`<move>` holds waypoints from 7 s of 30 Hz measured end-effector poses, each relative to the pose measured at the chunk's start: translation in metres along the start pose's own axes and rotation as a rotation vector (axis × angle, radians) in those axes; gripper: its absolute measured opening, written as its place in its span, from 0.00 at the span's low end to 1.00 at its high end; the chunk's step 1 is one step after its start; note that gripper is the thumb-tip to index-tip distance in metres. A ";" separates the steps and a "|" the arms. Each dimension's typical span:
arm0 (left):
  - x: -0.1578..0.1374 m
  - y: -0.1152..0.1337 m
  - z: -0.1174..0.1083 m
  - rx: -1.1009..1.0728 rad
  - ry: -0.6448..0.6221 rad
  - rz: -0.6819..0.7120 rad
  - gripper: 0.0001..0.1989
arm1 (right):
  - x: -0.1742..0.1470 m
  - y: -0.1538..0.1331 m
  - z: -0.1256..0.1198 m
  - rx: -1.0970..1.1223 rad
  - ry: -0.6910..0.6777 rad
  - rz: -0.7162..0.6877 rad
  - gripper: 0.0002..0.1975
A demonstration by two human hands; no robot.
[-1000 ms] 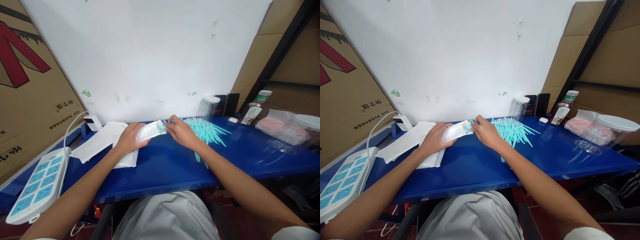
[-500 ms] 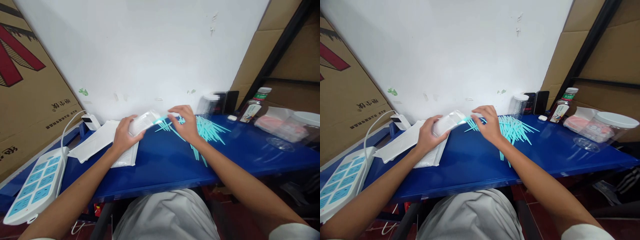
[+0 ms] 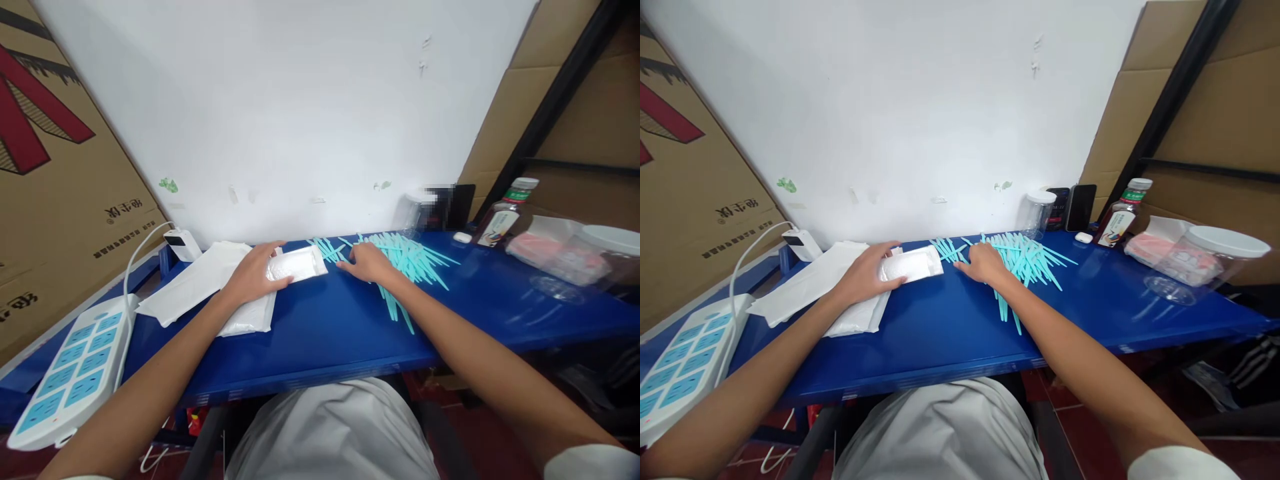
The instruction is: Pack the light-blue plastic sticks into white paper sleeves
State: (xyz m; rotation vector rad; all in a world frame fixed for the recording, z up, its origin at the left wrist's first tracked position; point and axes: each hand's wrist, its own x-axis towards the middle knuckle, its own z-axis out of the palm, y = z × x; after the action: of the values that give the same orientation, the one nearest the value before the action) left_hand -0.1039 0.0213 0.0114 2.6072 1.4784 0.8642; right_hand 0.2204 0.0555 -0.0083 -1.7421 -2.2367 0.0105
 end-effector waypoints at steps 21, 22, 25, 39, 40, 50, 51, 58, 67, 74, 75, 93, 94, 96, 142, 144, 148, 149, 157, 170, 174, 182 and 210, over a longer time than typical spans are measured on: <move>0.000 -0.001 0.003 0.054 0.008 0.002 0.34 | 0.011 0.048 -0.022 0.000 0.007 0.264 0.12; 0.000 0.001 0.003 0.050 0.017 0.003 0.33 | 0.012 0.049 -0.019 0.003 0.020 0.253 0.11; 0.001 0.002 0.003 0.045 0.030 0.017 0.31 | 0.017 0.044 -0.011 0.027 0.115 0.208 0.11; 0.000 0.001 0.005 0.053 0.035 0.024 0.32 | 0.031 0.030 0.012 -0.104 0.044 0.200 0.13; 0.000 0.001 0.005 0.054 0.034 0.022 0.32 | 0.031 0.030 0.012 -0.117 0.026 0.207 0.13; 0.000 0.001 0.004 0.044 0.032 0.000 0.33 | 0.019 0.043 -0.024 -0.017 0.066 0.211 0.13; 0.000 0.001 0.004 0.041 0.027 -0.001 0.33 | 0.015 0.047 -0.034 0.053 0.102 0.176 0.13; 0.000 0.001 0.003 0.064 -0.011 0.028 0.35 | -0.010 0.036 -0.071 0.593 -0.182 -0.239 0.23; -0.003 0.008 0.007 0.089 -0.017 0.184 0.34 | -0.012 -0.001 -0.045 0.701 -0.056 -0.334 0.18; -0.004 0.023 0.007 -0.018 0.108 0.237 0.29 | -0.023 -0.061 -0.015 0.728 0.318 -0.497 0.06; -0.004 0.024 0.006 -0.031 0.144 0.227 0.28 | -0.024 -0.062 -0.017 0.725 0.382 -0.512 0.06; 0.002 0.002 0.000 0.042 0.155 0.066 0.24 | 0.011 -0.020 0.034 0.038 0.053 -0.255 0.28; 0.001 0.002 0.002 0.057 0.117 0.074 0.24 | 0.010 -0.022 0.033 0.050 0.051 -0.250 0.28; 0.001 0.002 0.002 0.057 0.092 0.061 0.24 | 0.011 -0.022 0.033 0.076 0.048 -0.243 0.25; 0.001 -0.001 -0.001 0.039 0.031 0.024 0.28 | -0.008 0.035 -0.071 0.649 -0.346 -0.074 0.25; 0.001 -0.003 0.000 0.042 0.026 0.023 0.29 | -0.012 0.041 -0.080 0.667 -0.372 -0.131 0.27; 0.002 -0.004 -0.001 0.049 0.005 0.020 0.31 | -0.015 0.049 -0.086 0.660 -0.490 -0.196 0.28; 0.001 -0.003 -0.001 0.048 0.000 0.023 0.31 | -0.015 0.049 -0.086 0.656 -0.507 -0.200 0.27; -0.002 0.009 -0.001 -0.011 -0.017 0.125 0.30 | -0.016 0.022 -0.072 0.656 -0.533 -0.293 0.24; -0.004 0.016 0.006 -0.016 -0.018 0.208 0.28 | -0.022 -0.058 -0.009 0.753 -0.014 -0.411 0.06; -0.003 0.019 0.006 -0.057 0.099 0.219 0.25 | -0.025 -0.066 -0.012 0.854 0.216 -0.458 0.06; 0.007 -0.004 -0.017 -0.239 0.782 -0.086 0.18 | -0.008 -0.029 -0.019 0.657 0.621 -0.184 0.16; 0.001 -0.002 0.003 -0.009 0.031 0.055 0.28 | 0.015 -0.018 0.025 0.128 0.060 -0.154 0.11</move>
State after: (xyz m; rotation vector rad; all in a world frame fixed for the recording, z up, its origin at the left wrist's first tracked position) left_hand -0.1038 0.0245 0.0087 2.6510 1.4126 0.9186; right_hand 0.1936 0.0693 -0.0254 -1.4829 -2.2673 0.0652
